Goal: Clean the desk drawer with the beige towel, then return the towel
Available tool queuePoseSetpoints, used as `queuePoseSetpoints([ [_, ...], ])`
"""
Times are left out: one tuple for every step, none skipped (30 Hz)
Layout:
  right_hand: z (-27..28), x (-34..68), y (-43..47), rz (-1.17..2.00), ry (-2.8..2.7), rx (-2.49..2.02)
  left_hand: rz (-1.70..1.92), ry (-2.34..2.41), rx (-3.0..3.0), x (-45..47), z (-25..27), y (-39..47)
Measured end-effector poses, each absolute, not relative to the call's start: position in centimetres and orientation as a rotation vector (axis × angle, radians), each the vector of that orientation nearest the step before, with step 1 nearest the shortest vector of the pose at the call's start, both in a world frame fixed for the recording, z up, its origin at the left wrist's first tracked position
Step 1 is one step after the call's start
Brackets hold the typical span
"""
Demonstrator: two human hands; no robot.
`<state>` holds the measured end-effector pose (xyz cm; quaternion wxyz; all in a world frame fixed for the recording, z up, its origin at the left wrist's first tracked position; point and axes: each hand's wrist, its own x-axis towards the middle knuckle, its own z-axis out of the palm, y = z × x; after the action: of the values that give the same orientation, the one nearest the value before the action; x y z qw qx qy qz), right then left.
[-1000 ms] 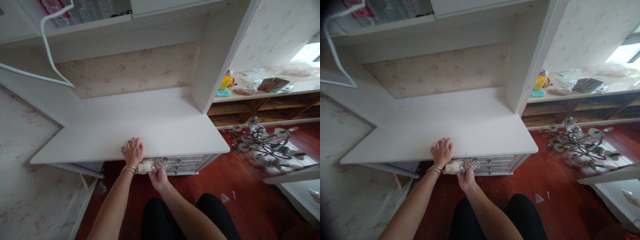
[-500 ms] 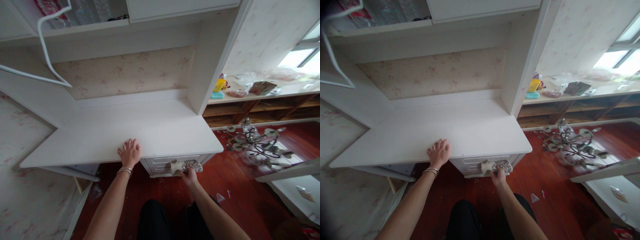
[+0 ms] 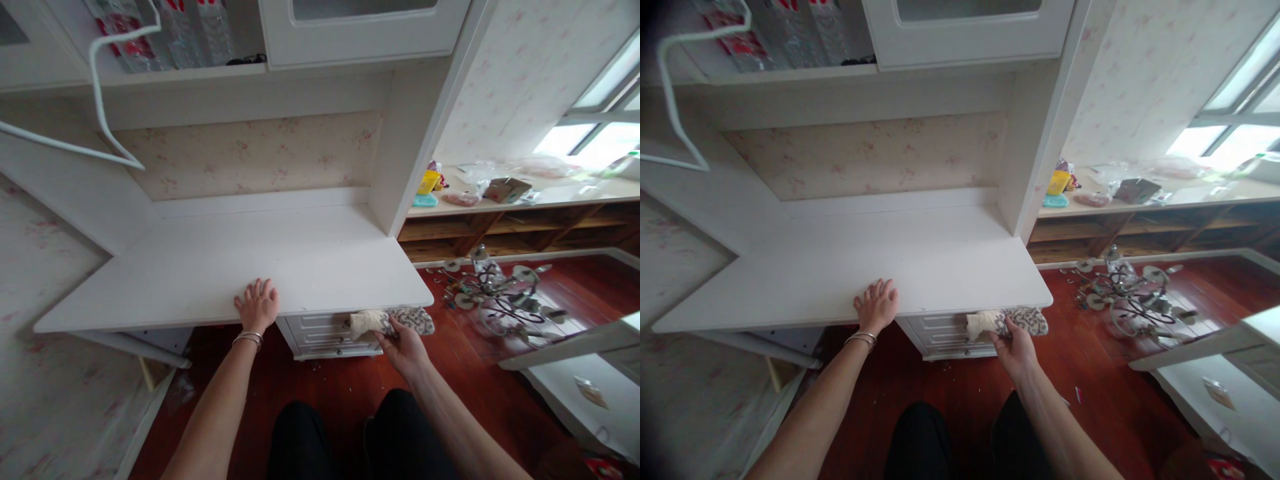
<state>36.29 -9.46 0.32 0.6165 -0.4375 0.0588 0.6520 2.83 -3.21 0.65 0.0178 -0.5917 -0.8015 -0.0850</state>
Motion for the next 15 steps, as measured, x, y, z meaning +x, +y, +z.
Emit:
queuePoseSetpoints([
  [1.4,35.8,-9.8,1.530,0.150,-1.030,-0.266,-2.487,-1.835,2.8,0.6,-3.2],
  [2.6,35.3,-10.0,1.564,0.164,-1.049,-0.268,-2.485,-1.831,2.9,0.6,-3.2],
  [4.0,34.6,-10.2,1.599,0.163,-1.047,-0.272,-2.483,-1.828,2.9,0.6,-3.2],
  [5.4,33.9,-10.2,1.631,0.146,-1.022,-0.278,-2.479,-1.826,2.9,0.6,-3.3],
  [6.9,33.0,-10.1,1.667,0.128,-0.981,-0.287,-2.469,-1.824,2.9,0.5,-3.3],
  [8.4,32.0,-9.9,1.699,0.111,-0.935,-0.299,-2.453,-1.818,3.0,0.4,-3.3],
  [9.9,30.9,-9.5,1.729,0.092,-0.887,-0.312,-2.434,-1.813,3.0,0.4,-3.4],
  [11.3,29.8,-8.9,1.748,0.079,-0.842,-0.322,-2.418,-1.811,3.0,0.3,-3.4],
  [12.6,28.6,-8.3,1.761,0.072,-0.801,-0.327,-2.410,-1.812,2.9,0.2,-3.4],
  [13.7,27.4,-7.5,1.772,0.064,-0.751,-0.329,-2.412,-1.815,2.8,0.1,-3.4],
  [14.6,26.1,-6.6,1.778,0.046,-0.689,-0.327,-2.419,-1.821,2.8,0.1,-3.3],
  [15.1,24.8,-5.6,1.778,0.023,-0.619,-0.324,-2.426,-1.827,2.7,0.0,-3.3],
  [15.2,23.6,-4.5,1.768,-0.008,-0.545,-0.323,-2.428,-1.830,2.6,0.0,-3.2],
  [14.9,22.3,-3.5,1.750,-0.039,-0.489,-0.325,-2.427,-1.828,2.5,-0.1,-3.2],
  [14.2,21.2,-2.5,1.733,-0.067,-0.466,-0.326,-2.421,-1.827,2.5,-0.1,-3.1],
])
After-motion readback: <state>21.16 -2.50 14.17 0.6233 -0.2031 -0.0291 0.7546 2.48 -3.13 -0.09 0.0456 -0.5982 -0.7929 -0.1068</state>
